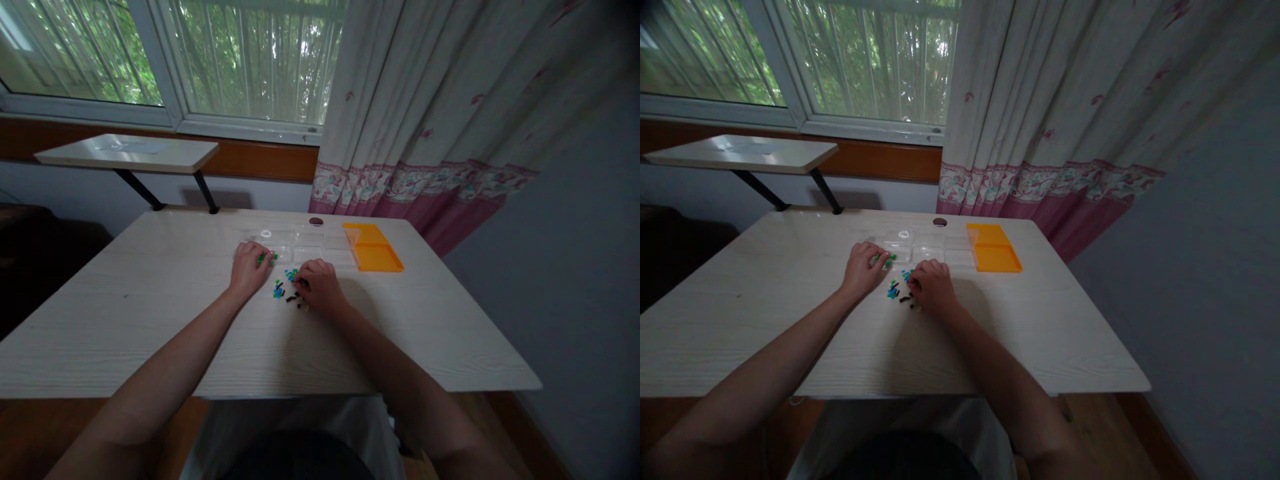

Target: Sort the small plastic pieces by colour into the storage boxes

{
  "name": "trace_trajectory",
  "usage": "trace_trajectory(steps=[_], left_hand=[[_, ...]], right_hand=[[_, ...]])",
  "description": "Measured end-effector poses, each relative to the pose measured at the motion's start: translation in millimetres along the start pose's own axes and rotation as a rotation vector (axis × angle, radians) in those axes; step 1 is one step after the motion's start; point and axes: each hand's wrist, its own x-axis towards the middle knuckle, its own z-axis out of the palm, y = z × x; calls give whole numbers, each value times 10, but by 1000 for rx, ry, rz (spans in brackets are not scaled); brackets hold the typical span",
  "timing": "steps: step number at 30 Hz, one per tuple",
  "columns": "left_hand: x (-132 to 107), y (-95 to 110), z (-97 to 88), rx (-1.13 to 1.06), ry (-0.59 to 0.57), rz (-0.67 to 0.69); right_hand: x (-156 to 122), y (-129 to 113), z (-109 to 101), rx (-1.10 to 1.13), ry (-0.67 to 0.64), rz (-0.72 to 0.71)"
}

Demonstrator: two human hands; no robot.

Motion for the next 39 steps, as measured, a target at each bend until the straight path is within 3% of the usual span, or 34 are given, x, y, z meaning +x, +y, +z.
trace_trajectory(steps=[8, 16, 21, 28, 32, 39], left_hand=[[10, -70, 24, 39, 49, -54], [7, -80, 22, 44, 27, -60], [-9, 13, -12, 4, -2, 66], [-74, 286, -44, -94, -117, 315], [-95, 375, -62, -74, -148, 354], [-100, 339, -39, -74, -124, 366]], right_hand=[[24, 45, 34, 139, 65, 101], [32, 64, 38, 307, 188, 175], [41, 53, 17, 390, 209, 199], [26, 29, 31, 728, 241, 307], [31, 29, 92, 835, 188, 326], [34, -15, 87, 879, 138, 348]])
